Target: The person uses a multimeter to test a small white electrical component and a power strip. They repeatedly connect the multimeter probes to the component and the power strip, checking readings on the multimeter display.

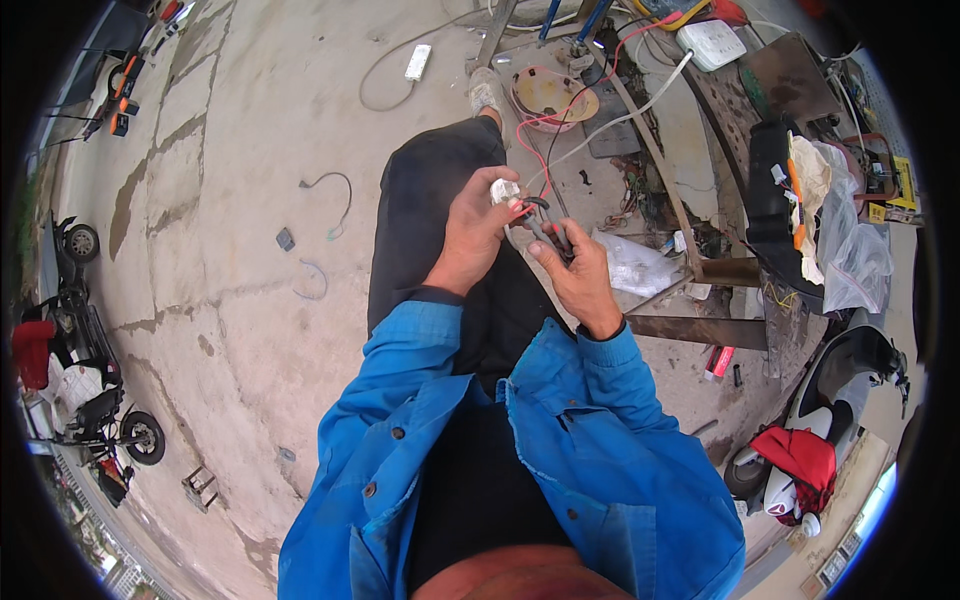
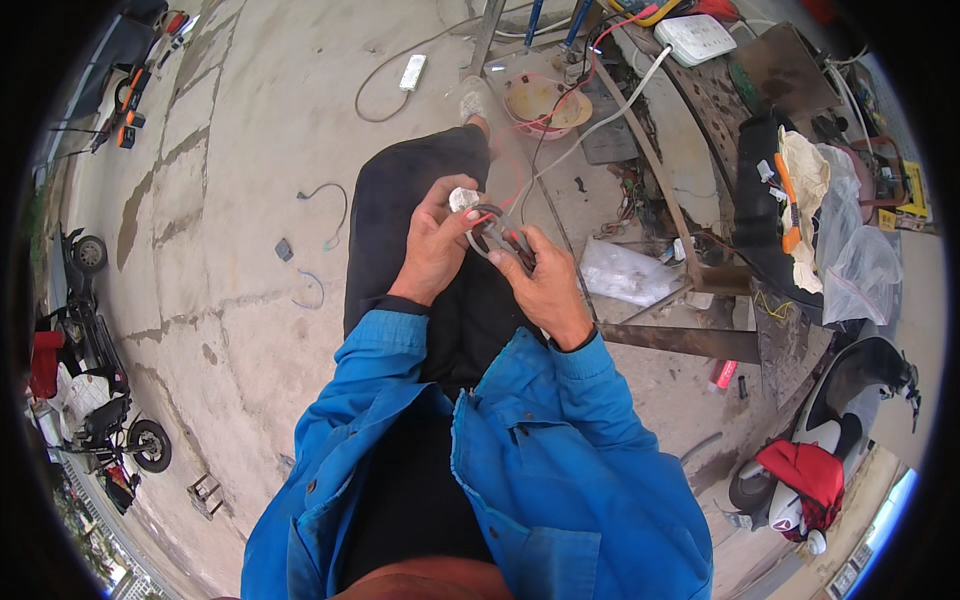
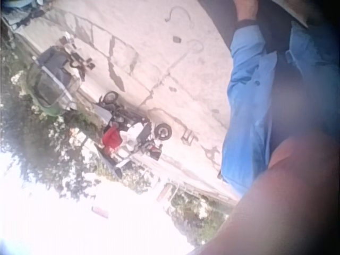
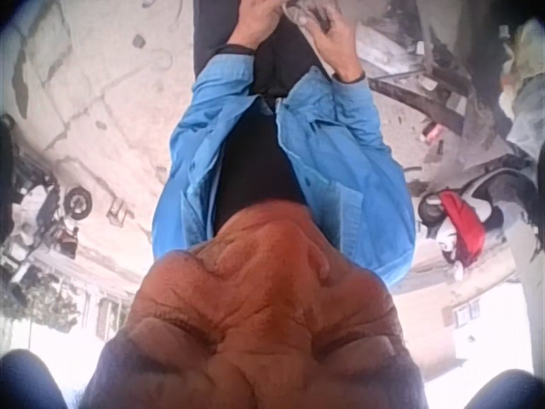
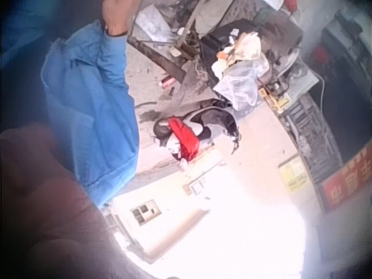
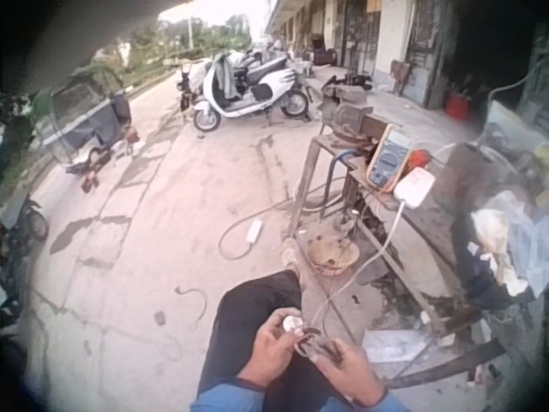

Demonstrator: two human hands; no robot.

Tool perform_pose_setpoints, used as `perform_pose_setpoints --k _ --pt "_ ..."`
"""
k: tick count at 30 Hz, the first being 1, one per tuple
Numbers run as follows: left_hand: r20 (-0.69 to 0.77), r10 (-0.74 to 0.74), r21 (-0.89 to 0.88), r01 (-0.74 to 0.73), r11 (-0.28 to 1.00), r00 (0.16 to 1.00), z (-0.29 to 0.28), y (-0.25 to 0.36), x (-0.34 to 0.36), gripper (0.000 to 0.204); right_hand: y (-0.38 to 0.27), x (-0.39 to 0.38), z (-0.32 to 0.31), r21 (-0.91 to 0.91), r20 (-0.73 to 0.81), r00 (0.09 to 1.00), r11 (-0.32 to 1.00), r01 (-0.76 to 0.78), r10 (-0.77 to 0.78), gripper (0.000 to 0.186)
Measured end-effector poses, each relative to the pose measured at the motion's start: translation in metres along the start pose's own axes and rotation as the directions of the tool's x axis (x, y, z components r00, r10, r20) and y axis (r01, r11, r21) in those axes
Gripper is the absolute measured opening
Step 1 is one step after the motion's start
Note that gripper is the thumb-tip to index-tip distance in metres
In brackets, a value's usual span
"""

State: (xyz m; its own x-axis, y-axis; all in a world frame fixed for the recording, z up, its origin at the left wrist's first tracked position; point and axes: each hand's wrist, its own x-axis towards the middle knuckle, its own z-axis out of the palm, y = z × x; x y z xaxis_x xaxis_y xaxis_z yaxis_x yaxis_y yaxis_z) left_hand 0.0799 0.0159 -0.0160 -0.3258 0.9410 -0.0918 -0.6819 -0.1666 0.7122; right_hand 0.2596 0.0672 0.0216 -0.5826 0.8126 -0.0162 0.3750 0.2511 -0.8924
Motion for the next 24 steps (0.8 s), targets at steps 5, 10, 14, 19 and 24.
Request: perform_pose_setpoints --k 5,10,14,19,24 --pt "-0.062 0.052 0.002 -0.052 0.999 0.997 0.003 -0.004 0.0 0.035 0.004 -0.011 -0.017 0.068 -0.058 0.998 0.997 -0.027 0.031 0.022" --pt "-0.103 0.043 -0.006 -0.044 0.999 0.994 0.002 0.0 -0.002 0.033 -0.001 -0.019 -0.047 0.255 -0.204 0.969 0.963 -0.083 0.138 0.027" --pt "-0.082 0.033 -0.011 -0.034 0.999 0.996 0.001 0.004 -0.005 0.033 -0.025 -0.009 -0.078 0.701 -0.146 0.956 0.708 -0.082 0.255 0.034" --pt "-0.088 0.01 -0.035 -0.013 0.999 0.996 0.0 0.009 -0.009 0.034 -0.073 0.015 -0.11 0.756 -0.3 0.947 0.634 0.164 0.113 0.039" --pt "-0.071 -0.007 -0.035 0.004 0.999 0.997 0.0 0.013 -0.011 0.034 -0.127 0.043 -0.13 0.524 -0.282 0.957 0.827 0.206 -0.06 0.042"
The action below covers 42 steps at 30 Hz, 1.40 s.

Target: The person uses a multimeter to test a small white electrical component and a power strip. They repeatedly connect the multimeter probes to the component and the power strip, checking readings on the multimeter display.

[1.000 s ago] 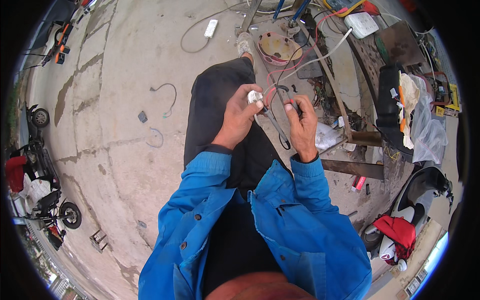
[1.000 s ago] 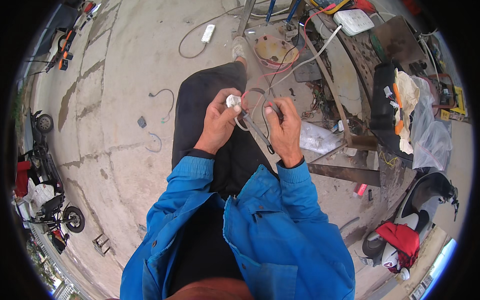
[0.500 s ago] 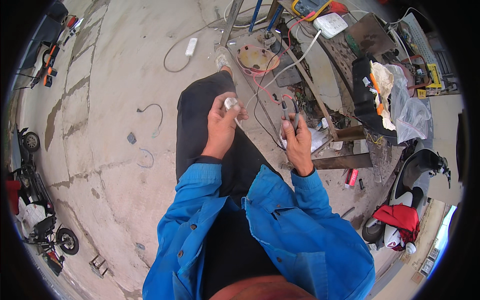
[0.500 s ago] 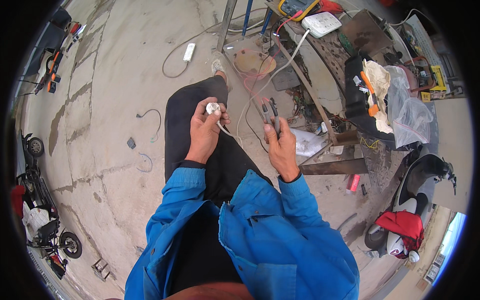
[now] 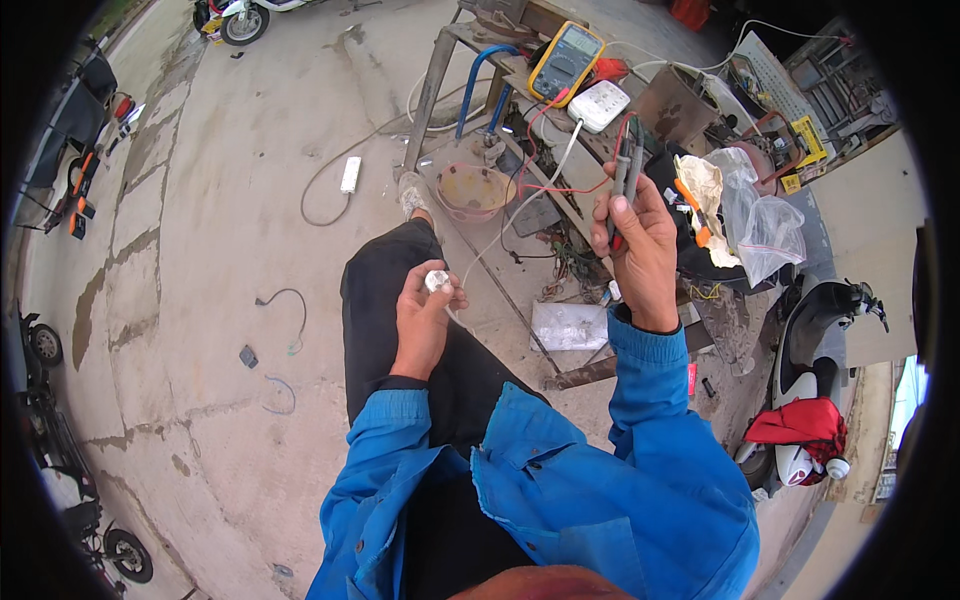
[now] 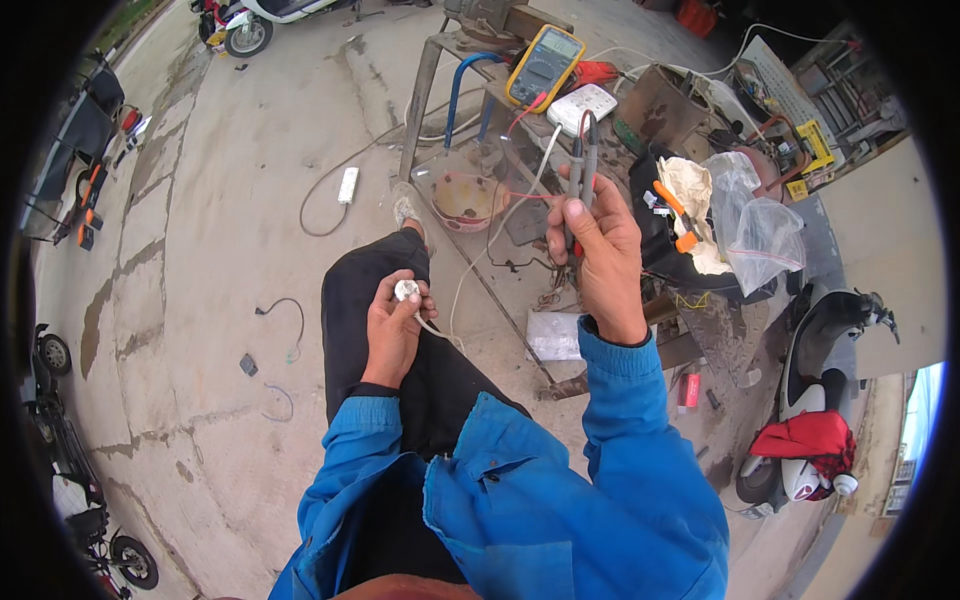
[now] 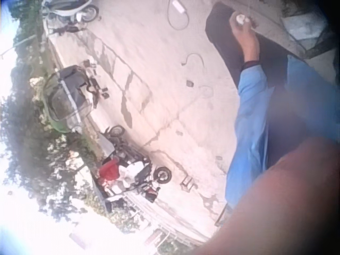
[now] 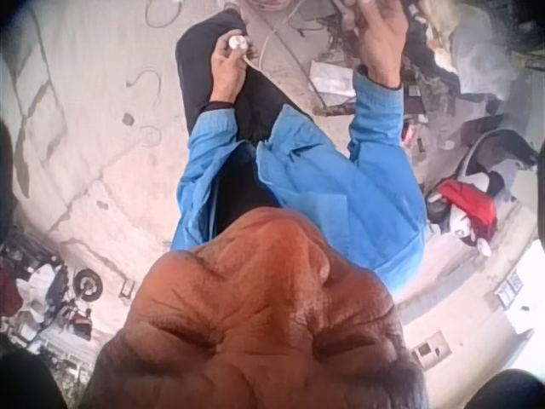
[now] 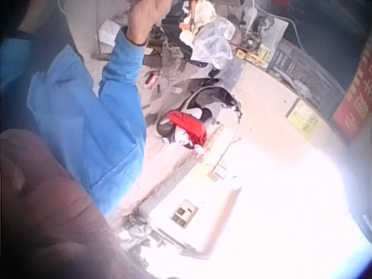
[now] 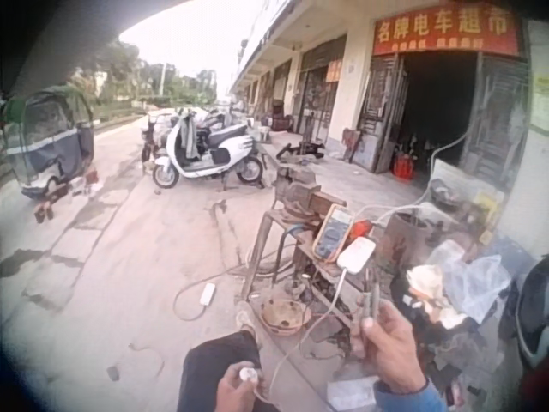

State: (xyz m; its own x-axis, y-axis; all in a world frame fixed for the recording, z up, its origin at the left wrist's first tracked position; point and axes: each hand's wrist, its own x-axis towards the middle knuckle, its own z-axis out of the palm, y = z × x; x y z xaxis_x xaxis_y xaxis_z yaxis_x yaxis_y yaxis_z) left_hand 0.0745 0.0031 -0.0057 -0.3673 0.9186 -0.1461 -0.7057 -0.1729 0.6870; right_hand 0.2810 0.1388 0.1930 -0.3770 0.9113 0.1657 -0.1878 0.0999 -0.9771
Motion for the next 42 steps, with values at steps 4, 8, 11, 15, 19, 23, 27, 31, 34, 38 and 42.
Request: perform_pose_setpoints --k 4,8,11,15,19,23,27,31,34,38,42 --pt "0.007 -0.011 -0.028 0.012 1.0 1.0 -0.001 0.003 -0.003 0.036 -0.015 0.043 0.023 0.099 0.101 0.994 0.994 0.037 -0.047 0.041" --pt "0.024 -0.009 -0.036 0.01 0.999 1.0 -0.003 0.003 -0.004 0.037 -0.013 0.099 0.048 0.274 0.183 0.983 0.961 -0.045 -0.006 0.044" --pt "0.033 -0.015 -0.045 0.016 0.999 0.999 -0.005 0.004 -0.003 0.036 -0.012 0.155 0.065 0.305 0.275 0.96 0.942 -0.14 0.054 0.036" --pt "0.031 -0.025 -0.063 0.027 0.998 0.999 -0.006 0.006 -0.001 0.037 -0.021 0.241 0.078 0.238 0.318 0.941 0.951 -0.197 0.115 0.029" --pt "0.018 -0.047 -0.075 0.048 0.996 0.999 -0.007 0.006 0.004 0.037 -0.032 0.328 0.076 0.132 0.252 0.959 0.977 -0.166 0.129 0.025" --pt "0.031 -0.066 -0.071 0.069 0.995 0.997 -0.009 0.008 0.01 0.038 -0.031 0.408 0.051 0.18 0.014 0.995 0.979 -0.098 0.097 0.027" --pt "0.0 -0.091 -0.055 0.09 0.994 0.996 -0.008 0.012 0.021 0.037 -0.014 0.477 0.005 0.317 -0.253 0.959 0.948 -0.041 0.126 0.027" --pt "-0.005 -0.101 -0.081 0.1 0.992 0.995 -0.008 0.014 0.034 0.035 -0.001 0.518 -0.047 0.326 -0.4 0.903 0.945 -0.02 0.157 0.027" --pt "-0.035 -0.128 -0.067 0.125 0.99 0.991 -0.008 0.013 0.041 0.036 0.006 0.52 -0.085 0.098 -0.373 0.909 0.982 -0.16 0.185 0.023" --pt "-0.032 -0.14 -0.064 0.137 0.988 0.99 -0.002 0.009 0.047 0.037 0.017 0.502 -0.116 -0.344 -0.47 0.867 0.869 -0.355 0.169 0.022" --pt "-0.016 -0.156 -0.056 0.155 0.986 0.988 0.007 0.004 0.047 0.037 0.021 0.481 -0.127 -0.576 -0.459 0.862 0.666 -0.474 0.217 0.056"
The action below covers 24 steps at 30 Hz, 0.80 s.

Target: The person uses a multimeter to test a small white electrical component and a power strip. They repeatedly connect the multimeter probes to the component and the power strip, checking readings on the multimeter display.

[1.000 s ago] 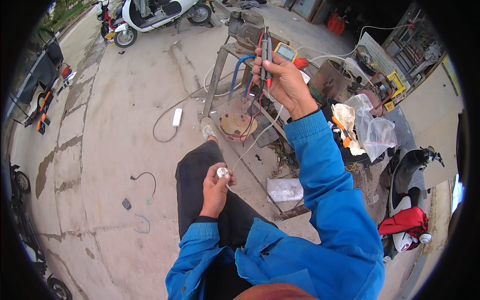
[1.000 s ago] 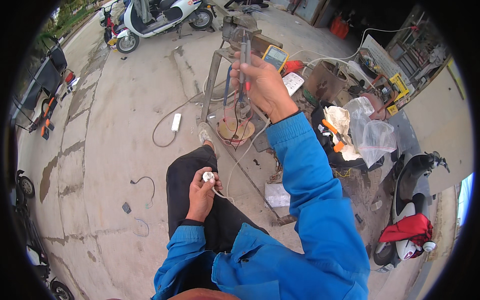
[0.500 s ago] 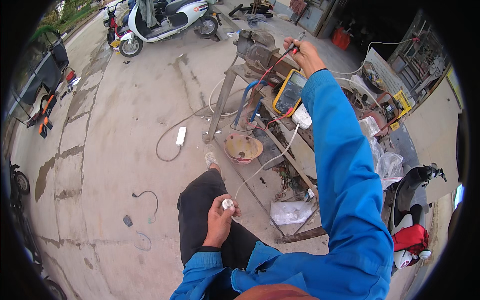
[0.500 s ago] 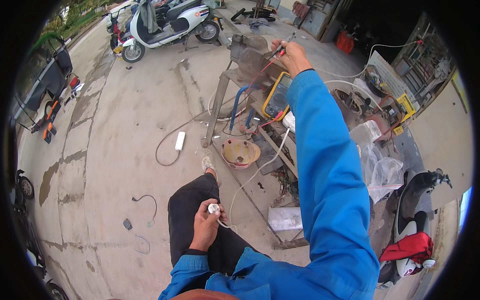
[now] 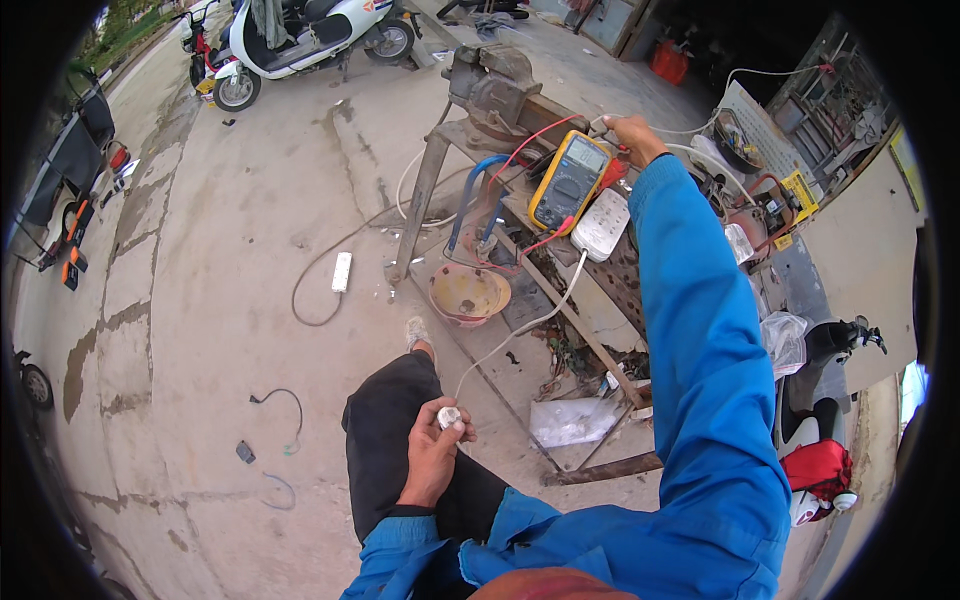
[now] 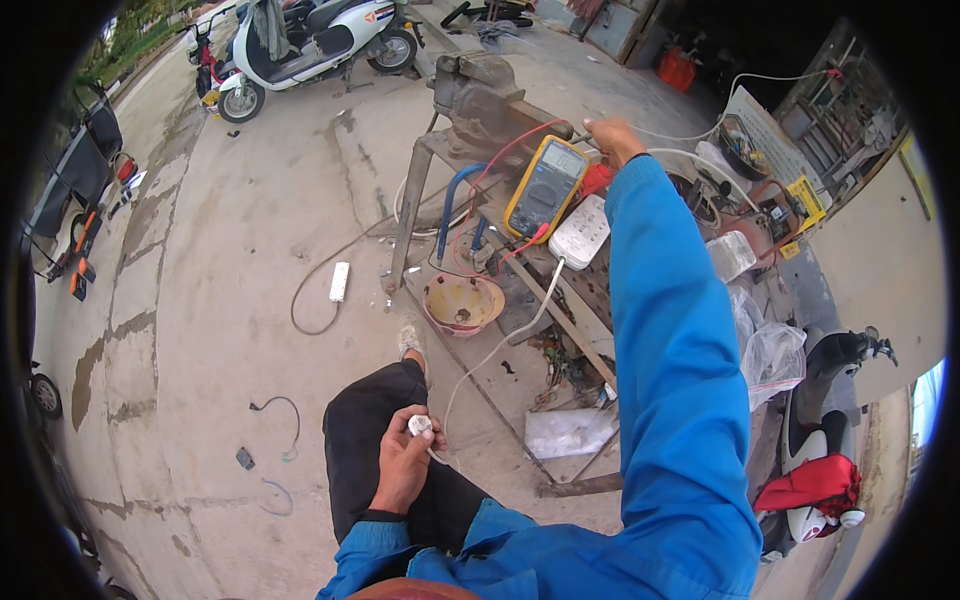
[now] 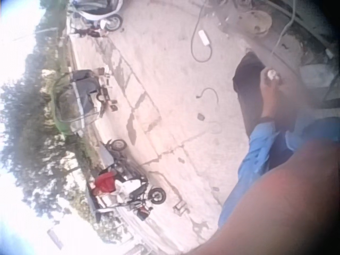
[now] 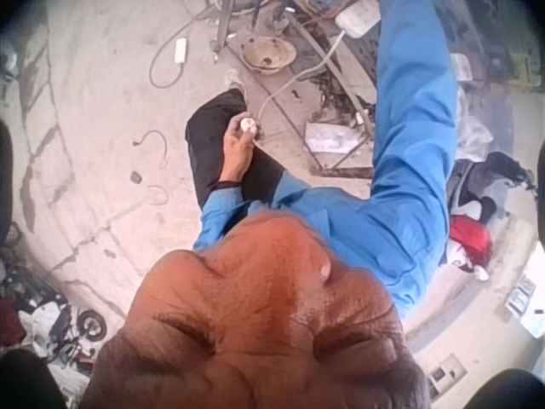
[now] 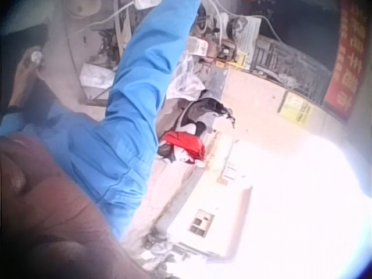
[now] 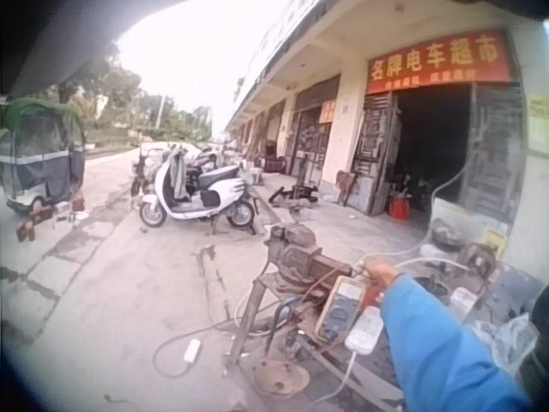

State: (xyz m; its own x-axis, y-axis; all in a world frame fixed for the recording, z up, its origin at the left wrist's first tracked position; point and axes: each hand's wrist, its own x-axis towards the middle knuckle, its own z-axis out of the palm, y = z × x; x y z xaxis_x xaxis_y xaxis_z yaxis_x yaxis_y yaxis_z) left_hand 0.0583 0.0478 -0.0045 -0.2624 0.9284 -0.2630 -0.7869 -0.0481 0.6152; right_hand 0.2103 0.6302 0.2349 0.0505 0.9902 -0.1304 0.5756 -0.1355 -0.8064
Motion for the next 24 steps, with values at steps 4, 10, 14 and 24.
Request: perform_pose_setpoints --k 4,10,14,24 --pt "0.021 0.005 0.05 -0.006 0.999 1.0 0.005 -0.009 -0.002 0.036 -0.002 -0.031 -0.018 0.064 -0.013 0.996 0.994 0.085 -0.085 0.069" --pt "0.059 0.015 0.093 -0.021 0.995 0.998 0.008 -0.026 -0.004 0.038 -0.075 -0.142 -0.041 0.458 -0.259 0.878 0.749 0.479 -0.403 0.04" --pt "0.076 0.025 0.099 -0.033 0.995 0.997 0.011 -0.031 -0.008 0.04 -0.082 -0.27 -0.032 0.463 -0.358 0.6 0.422 0.779 -0.716 0.03" --pt "0.107 0.112 0.011 -0.114 0.993 0.988 0.001 -0.032 -0.037 0.042 0.183 -0.532 0.126 0.252 0.24 0.641 0.684 0.684 -0.729 0.042"
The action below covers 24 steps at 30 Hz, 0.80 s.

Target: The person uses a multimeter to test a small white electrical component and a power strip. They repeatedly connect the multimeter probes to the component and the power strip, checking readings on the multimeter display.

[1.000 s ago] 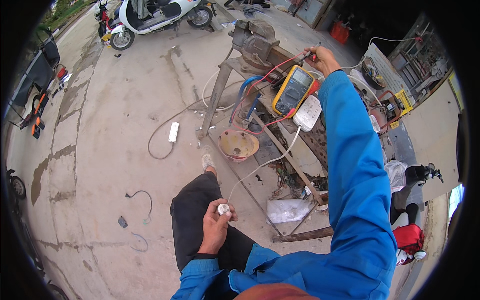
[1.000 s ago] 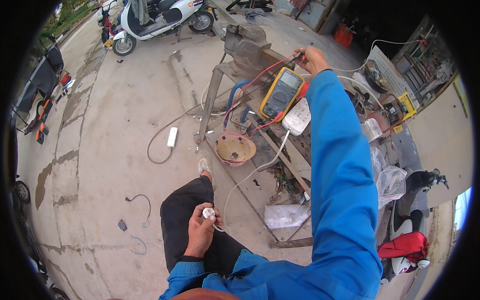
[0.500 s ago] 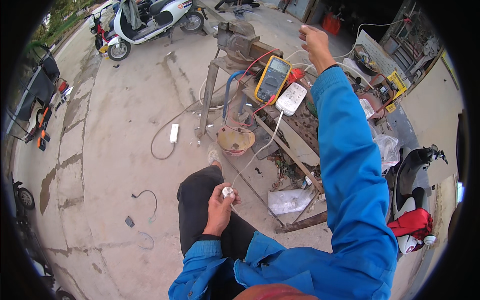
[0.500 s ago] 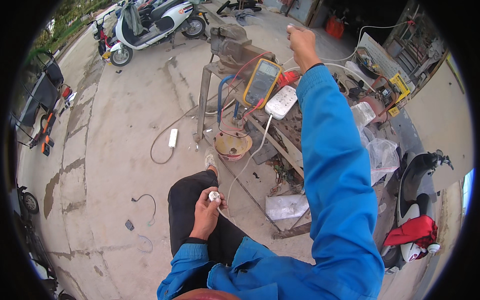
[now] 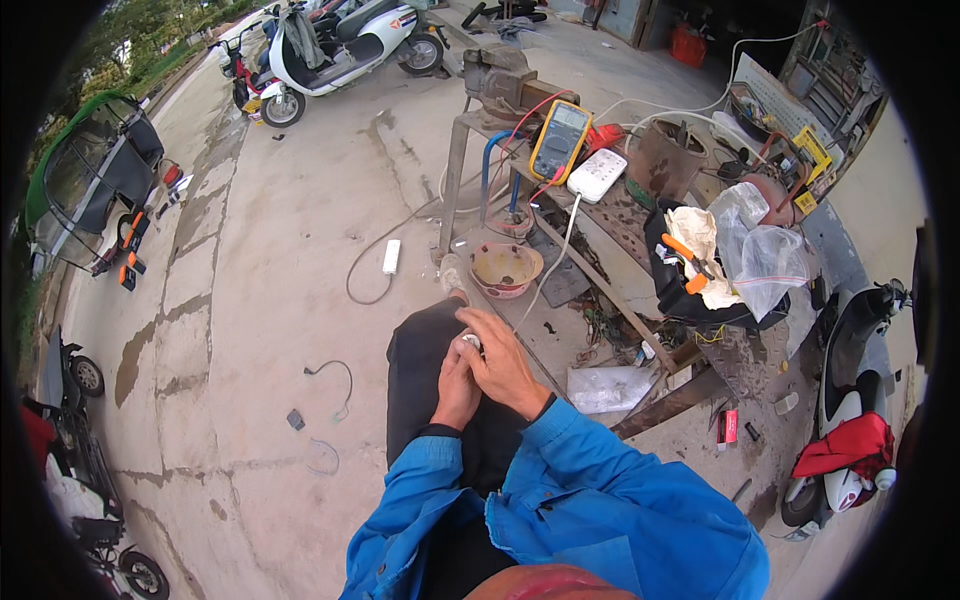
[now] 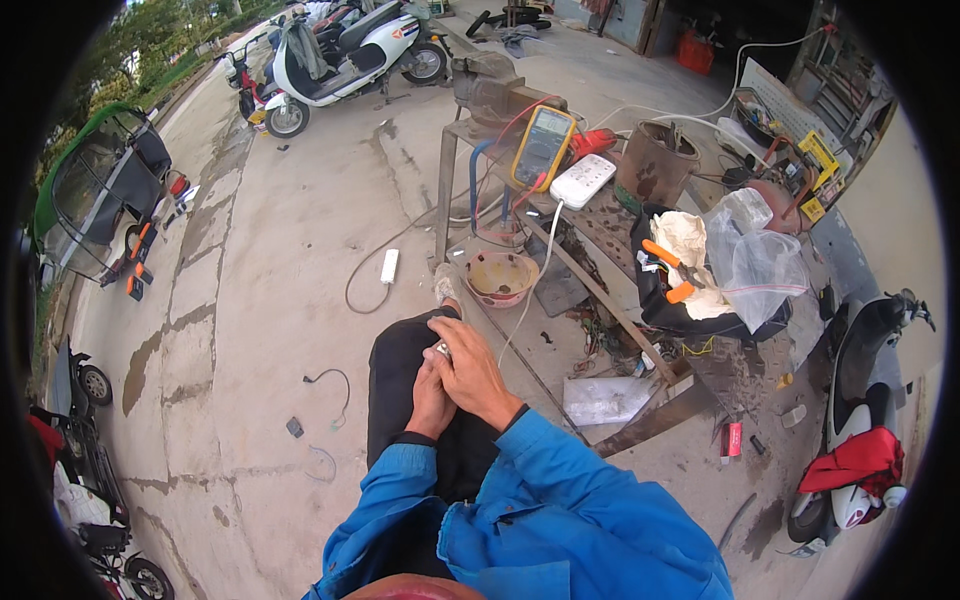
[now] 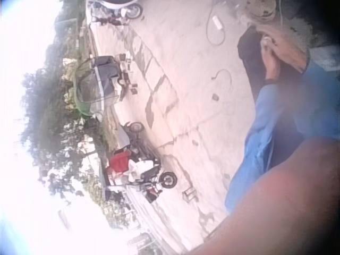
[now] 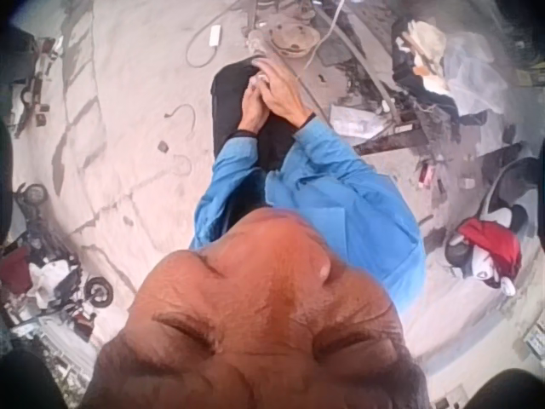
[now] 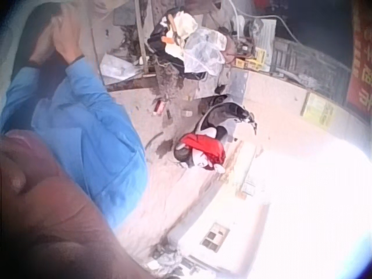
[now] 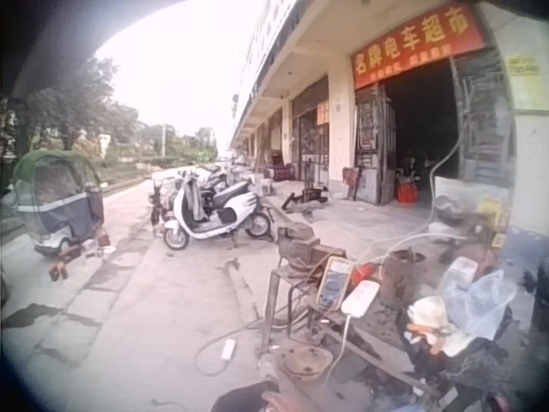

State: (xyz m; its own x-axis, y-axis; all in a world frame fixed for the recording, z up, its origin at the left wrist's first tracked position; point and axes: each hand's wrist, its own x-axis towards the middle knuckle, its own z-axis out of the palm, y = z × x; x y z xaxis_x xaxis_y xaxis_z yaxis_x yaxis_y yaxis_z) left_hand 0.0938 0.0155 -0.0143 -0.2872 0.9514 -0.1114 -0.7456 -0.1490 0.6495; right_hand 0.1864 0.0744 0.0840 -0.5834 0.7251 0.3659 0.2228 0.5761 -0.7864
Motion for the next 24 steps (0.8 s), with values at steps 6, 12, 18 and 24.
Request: perform_pose_setpoints --k 6,12,18,24 --pt "-0.038 -0.139 0.034 0.141 0.989 0.99 -0.004 -0.039 -0.018 0.019 0.058 -0.096 0.041 0.046 -0.12 0.99 0.996 -0.073 0.078 0.043" --pt "-0.163 -0.196 0.051 0.207 0.977 0.967 -0.016 -0.055 -0.014 0.007 0.083 -0.114 0.047 0.065 -0.065 0.994 0.994 -0.084 0.089 0.046" --pt "-0.306 -0.143 0.091 0.178 0.98 0.941 -0.022 -0.053 -0.021 0.021 0.091 -0.115 0.062 0.188 -0.036 0.99 0.974 -0.129 0.138 0.047" --pt "-0.312 -0.268 0.066 0.302 0.951 0.912 -0.051 -0.065 -0.011 0.027 0.106 -0.115 0.071 0.171 0.029 0.985 0.97 -0.171 0.169 0.045"
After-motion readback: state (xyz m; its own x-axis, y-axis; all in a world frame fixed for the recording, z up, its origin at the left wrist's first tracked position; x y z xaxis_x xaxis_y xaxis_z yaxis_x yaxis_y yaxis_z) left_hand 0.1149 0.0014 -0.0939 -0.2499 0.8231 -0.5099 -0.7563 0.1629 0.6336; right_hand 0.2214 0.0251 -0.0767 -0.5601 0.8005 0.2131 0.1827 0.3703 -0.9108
